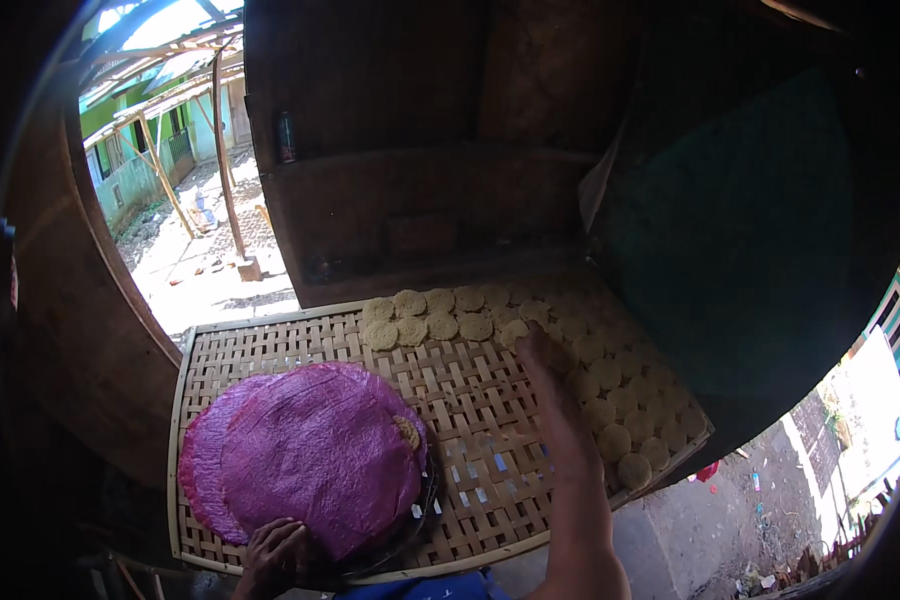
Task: The person peels small circular crackers from a stack of pink mesh discs and places them onto a bamboo rack to dry.
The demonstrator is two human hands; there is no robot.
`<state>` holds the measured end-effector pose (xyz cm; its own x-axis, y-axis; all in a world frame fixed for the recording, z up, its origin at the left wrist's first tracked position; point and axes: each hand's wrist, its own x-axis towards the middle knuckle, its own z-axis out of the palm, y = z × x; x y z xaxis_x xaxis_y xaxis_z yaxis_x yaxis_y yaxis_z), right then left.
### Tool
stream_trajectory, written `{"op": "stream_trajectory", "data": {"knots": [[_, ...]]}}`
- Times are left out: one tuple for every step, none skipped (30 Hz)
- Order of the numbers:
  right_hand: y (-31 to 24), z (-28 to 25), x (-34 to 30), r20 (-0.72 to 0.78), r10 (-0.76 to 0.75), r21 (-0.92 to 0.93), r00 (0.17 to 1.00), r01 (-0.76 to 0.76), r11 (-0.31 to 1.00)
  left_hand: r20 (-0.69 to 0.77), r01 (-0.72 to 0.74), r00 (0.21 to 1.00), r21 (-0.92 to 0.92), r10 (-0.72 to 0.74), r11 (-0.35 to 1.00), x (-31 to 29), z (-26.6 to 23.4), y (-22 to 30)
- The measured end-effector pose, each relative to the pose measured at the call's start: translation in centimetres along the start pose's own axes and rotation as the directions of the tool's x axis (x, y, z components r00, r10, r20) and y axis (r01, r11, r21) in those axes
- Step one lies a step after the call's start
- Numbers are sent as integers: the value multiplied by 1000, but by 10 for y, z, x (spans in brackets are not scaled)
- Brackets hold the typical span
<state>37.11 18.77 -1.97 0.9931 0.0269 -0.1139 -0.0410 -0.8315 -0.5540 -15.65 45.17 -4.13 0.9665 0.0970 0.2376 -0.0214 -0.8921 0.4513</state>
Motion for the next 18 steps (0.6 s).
{"op": "stream_trajectory", "data": {"knots": [[5,-1,2,-58,-19,-110,998,13,994,49,33,998,21,-34,999,3,-2,0],[12,1,8,-111,-43,-222,993,18,975,47,29,998,20,-30,999,9,-5,3],[18,6,15,-116,-44,-222,992,17,975,34,-19,999,45,17,999,17,-9,8],[28,15,27,-235,-94,-294,968,21,955,24,-66,998,71,65,995,23,-13,12],[29,24,28,-334,-157,-366,929,26,930,24,-56,998,73,55,996,25,-15,9],[32,33,26,-326,-164,-367,931,35,930,39,-96,995,85,93,992,27,-14,3],[24,45,16,-411,-312,-325,857,182,928,53,-123,992,99,118,987,27,-14,-2],[19,54,3,-500,-430,-295,752,319,901,54,-107,993,100,102,989,31,-15,-2],[14,63,-12,-446,-521,-253,728,455,854,125,-88,989,110,74,990,36,-18,0],[2,68,-36,-394,-606,-198,690,581,790,196,-68,980,122,44,990,39,-19,0],[-19,71,-70,-258,-705,-85,661,711,698,281,-93,958,141,51,986,36,-15,-10],[-41,80,-105,-125,-796,58,593,805,591,285,-54,958,154,8,987,34,-16,-12],[-50,87,-131,-50,-886,104,462,884,455,315,-78,949,151,27,985,40,-18,-12],[-55,98,-154,14,-949,163,314,936,312,346,-104,937,148,47,983,45,-18,-11],[-61,109,-172,106,-973,193,205,956,222,309,-129,949,187,66,974,47,-16,-12],[-66,118,-185,190,-978,227,86,965,129,313,-120,948,194,55,974,48,-19,-9],[-68,127,-193,186,-979,233,79,965,122,353,-139,934,209,57,968,50,-22,-7],[-69,134,-199,277,-958,157,70,981,117,393,-158,917,223,60,962,51,-26,-6]]}}
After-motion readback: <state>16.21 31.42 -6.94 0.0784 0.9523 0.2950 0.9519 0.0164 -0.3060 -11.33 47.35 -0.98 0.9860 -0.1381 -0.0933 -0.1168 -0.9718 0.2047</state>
